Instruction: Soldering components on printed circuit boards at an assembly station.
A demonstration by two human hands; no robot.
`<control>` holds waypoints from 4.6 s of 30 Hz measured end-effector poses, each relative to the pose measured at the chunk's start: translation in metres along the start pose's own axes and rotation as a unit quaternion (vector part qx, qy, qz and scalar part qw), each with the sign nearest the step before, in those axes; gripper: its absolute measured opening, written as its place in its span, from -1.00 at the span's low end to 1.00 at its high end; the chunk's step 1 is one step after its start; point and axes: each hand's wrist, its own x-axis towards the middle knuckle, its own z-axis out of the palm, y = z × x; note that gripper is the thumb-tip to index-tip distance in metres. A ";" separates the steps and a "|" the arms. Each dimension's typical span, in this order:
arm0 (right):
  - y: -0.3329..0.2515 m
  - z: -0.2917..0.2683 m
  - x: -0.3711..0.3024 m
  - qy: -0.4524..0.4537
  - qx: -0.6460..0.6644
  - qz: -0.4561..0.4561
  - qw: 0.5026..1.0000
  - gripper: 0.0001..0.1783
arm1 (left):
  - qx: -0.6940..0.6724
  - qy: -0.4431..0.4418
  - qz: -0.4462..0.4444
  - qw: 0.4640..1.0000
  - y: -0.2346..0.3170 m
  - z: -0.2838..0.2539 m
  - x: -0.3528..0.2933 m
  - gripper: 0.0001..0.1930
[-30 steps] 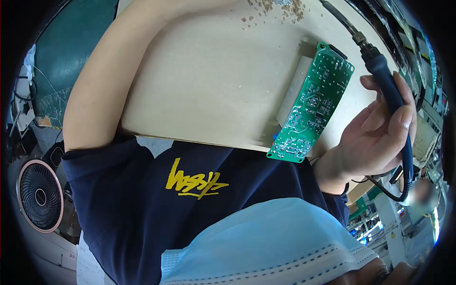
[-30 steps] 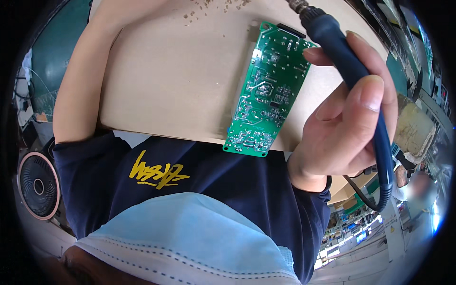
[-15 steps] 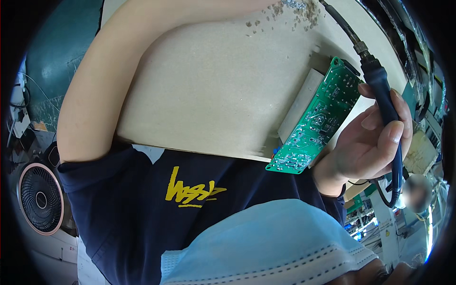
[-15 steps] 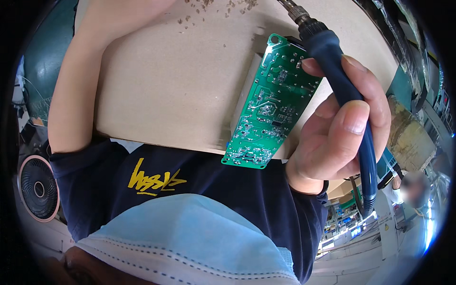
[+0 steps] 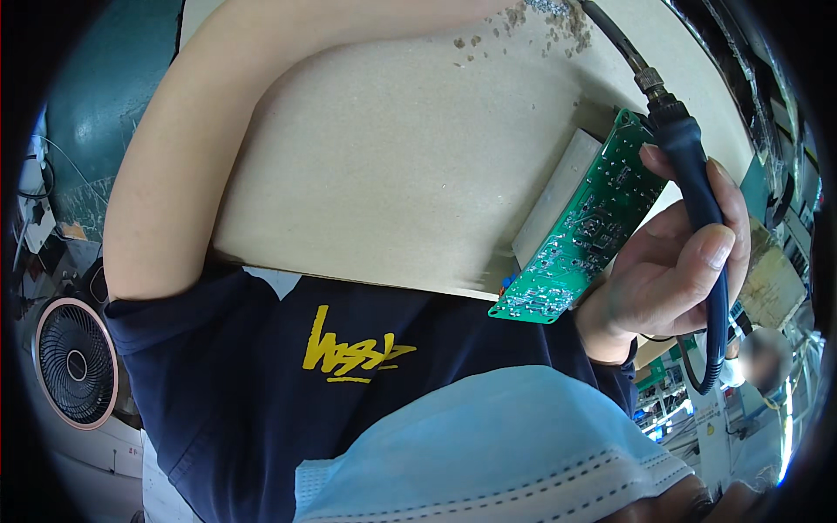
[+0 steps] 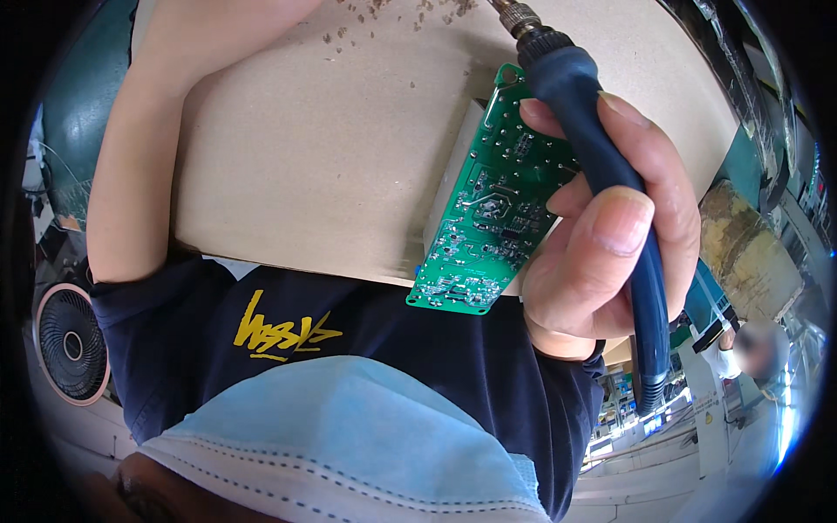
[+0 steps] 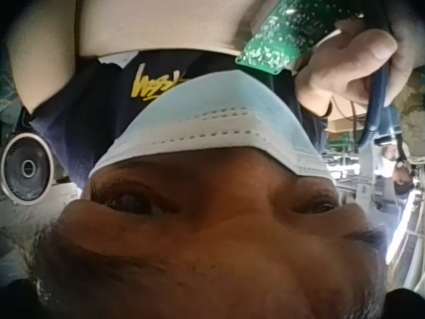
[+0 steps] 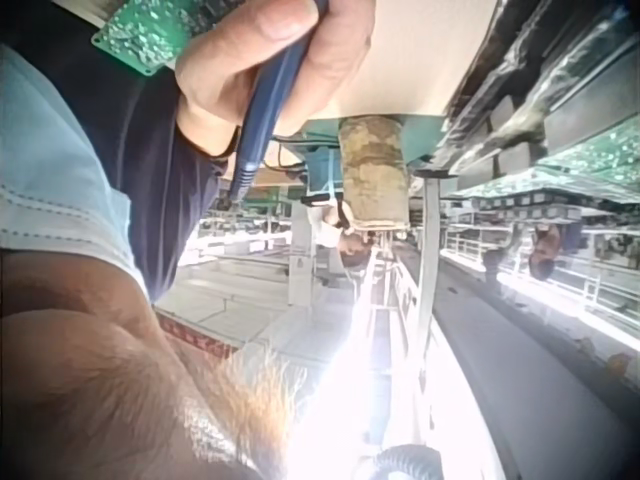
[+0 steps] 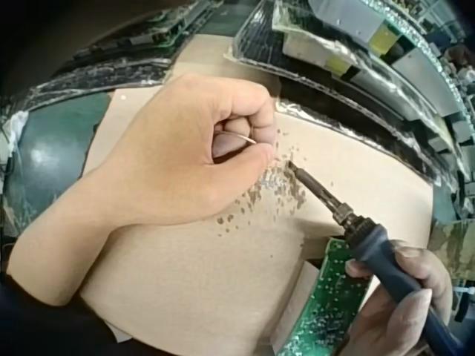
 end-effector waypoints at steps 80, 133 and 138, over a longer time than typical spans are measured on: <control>-0.010 -0.053 -0.030 0.032 -0.040 -0.247 0.968 -0.58 | -0.026 -0.328 0.222 0.918 0.084 0.012 -0.051 -0.62; 0.000 -0.048 -0.070 0.083 -0.090 -0.338 0.933 -0.69 | -0.092 0.054 0.201 0.974 0.058 0.055 -0.035 -0.86; -0.001 -0.047 -0.070 0.083 -0.092 -0.336 0.934 -0.69 | -0.091 0.048 0.206 0.973 0.054 0.056 -0.037 -0.86</control>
